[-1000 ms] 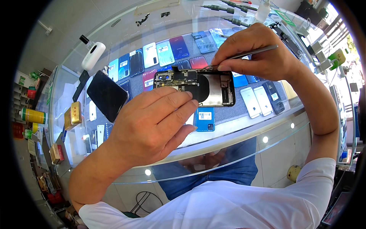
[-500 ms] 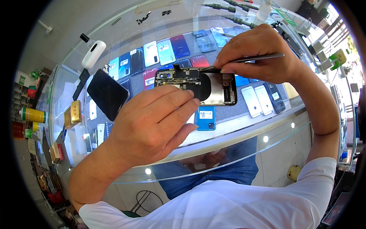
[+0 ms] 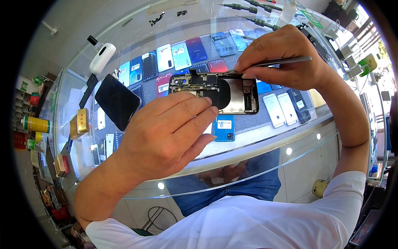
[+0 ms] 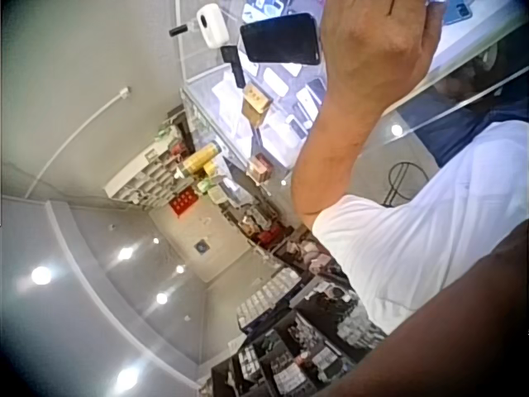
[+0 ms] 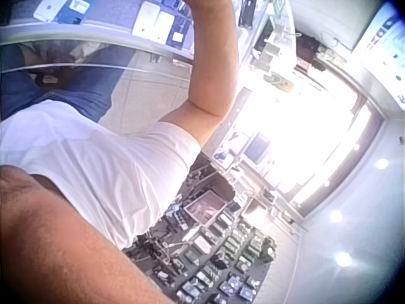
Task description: The person is repairing a smartphone by hand using a screwdriver and tweezers to remove and replace internal parts and small screws on a glass table.
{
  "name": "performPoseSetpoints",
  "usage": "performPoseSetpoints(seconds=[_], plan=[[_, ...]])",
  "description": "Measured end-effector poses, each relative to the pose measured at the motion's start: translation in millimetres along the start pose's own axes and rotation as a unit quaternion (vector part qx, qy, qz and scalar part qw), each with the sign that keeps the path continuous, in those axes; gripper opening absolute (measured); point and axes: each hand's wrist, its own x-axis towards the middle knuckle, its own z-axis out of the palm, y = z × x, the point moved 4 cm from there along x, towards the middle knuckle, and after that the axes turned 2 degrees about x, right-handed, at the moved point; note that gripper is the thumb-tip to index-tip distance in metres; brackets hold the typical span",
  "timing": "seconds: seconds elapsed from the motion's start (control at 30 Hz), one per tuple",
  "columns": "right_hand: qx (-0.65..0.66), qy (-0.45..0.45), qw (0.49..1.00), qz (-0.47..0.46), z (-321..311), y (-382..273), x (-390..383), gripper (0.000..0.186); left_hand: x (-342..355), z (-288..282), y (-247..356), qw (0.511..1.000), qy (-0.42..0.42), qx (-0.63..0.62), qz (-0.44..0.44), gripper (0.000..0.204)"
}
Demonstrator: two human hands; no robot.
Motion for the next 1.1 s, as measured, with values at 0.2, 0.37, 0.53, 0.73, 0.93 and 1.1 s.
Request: performPoseSetpoints(seconds=[0.2, 0.37, 0.53, 0.73, 0.93, 1.1], plan=[[-0.007, 0.004, 1.000, 0.010, -1.9, 1.2, -1.1, 0.012, 0.1, 0.7, -0.7, 1.000, 0.002, -0.004, 0.001, 0.051], [-0.001, 0.000, 1.000, 0.014, -2.8, 1.4, -1.8, 0.013, 1.1, 0.4, -0.4, 1.000, 0.002, -0.004, 0.003, 0.052], [0.001, -0.005, 1.000, -0.013, -1.8, 0.8, 0.2, 0.014, 1.3, -0.2, -0.2, 1.000, 0.002, -0.007, 0.004, 0.051], [-0.005, -0.004, 0.999, -0.035, -0.1, -0.1, 1.8, 0.014, 1.4, 0.0, 0.0, 1.000, 0.000, -0.002, 0.002, 0.051], [-0.014, -0.005, 0.999, -0.033, 0.1, -0.1, 1.2, 0.014, 1.3, -0.1, -0.6, 1.000, 0.000, -0.009, 0.003, 0.050], [-0.019, -0.006, 0.999, -0.032, -0.4, -1.7, 1.1, 0.013, 0.9, -0.2, -0.4, 1.000, -0.001, -0.007, 0.002, 0.050]])
